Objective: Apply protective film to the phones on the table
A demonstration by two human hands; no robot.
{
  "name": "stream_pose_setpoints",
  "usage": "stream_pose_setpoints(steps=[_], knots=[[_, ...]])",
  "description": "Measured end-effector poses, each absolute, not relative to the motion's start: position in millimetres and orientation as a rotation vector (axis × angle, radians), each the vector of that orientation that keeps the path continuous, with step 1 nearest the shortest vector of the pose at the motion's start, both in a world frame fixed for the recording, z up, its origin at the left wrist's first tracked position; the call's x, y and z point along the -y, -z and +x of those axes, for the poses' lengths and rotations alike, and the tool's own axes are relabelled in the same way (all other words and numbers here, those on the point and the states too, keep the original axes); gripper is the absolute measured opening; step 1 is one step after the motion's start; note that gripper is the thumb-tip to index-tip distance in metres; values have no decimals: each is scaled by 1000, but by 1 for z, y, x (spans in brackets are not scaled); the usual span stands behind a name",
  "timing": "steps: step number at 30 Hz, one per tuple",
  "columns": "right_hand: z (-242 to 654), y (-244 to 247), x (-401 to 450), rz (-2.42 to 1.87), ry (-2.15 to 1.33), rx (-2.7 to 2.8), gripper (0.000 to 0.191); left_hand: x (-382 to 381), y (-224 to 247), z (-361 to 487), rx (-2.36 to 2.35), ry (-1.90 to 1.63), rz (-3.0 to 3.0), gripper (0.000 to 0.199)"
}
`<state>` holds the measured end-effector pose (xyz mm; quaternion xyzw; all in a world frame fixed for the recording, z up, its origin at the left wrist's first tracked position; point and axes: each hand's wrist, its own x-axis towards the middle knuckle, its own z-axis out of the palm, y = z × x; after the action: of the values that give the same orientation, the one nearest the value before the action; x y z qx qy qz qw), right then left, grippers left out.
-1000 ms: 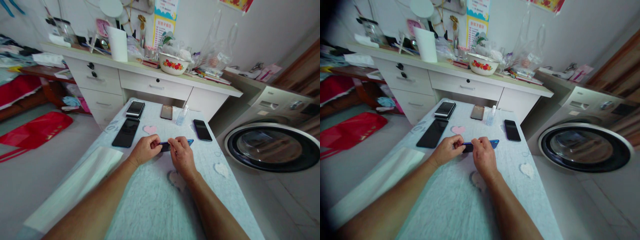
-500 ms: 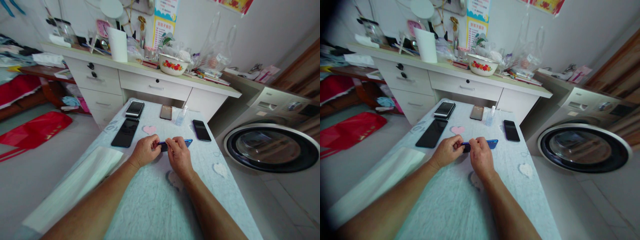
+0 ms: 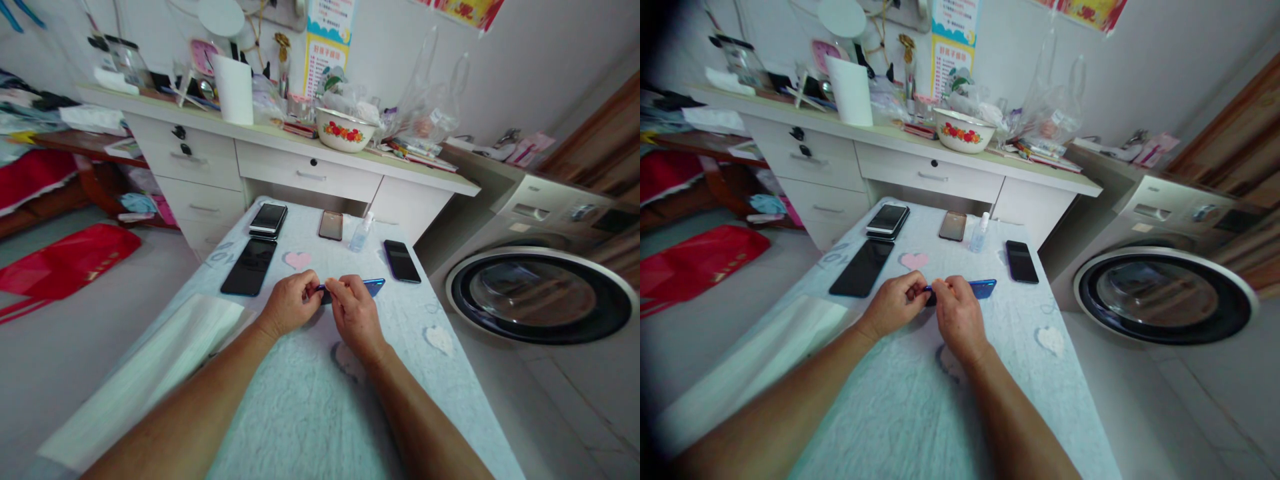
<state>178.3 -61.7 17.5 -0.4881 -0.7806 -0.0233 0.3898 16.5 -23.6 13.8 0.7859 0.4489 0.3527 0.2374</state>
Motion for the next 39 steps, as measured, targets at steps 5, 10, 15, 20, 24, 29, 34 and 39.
stream_pose_setpoints(steps=[5, 10, 15, 20, 24, 29, 34, 39], knots=[[197, -16, 60, -1291, 95, 1914, 26, 23, -15, 16, -1236, -955, 2155, 7], [208, -17, 59, -1354, 143, 1860, 24, 23, -15, 15, -1227, -943, 2161, 6], [204, -18, 60, -1366, 153, 1842, 24, 23, -16, 15, -1232, -950, 2145, 6], [189, -15, 61, -1289, 83, 1913, 26, 24, -15, 16, -1233, -973, 2145, 6], [177, -14, 63, -1234, 60, 1961, 26, 23, -12, 16, -1221, -972, 2143, 7], [169, -18, 65, -1180, 66, 2016, 26, 22, -10, 16, -1207, -984, 2143, 10], [173, -18, 64, -1188, 79, 2030, 25, 22, -11, 16, -1201, -977, 2135, 10], [188, -18, 62, -1261, 103, 1972, 24, 23, -13, 16, -1212, -969, 2143, 8]])
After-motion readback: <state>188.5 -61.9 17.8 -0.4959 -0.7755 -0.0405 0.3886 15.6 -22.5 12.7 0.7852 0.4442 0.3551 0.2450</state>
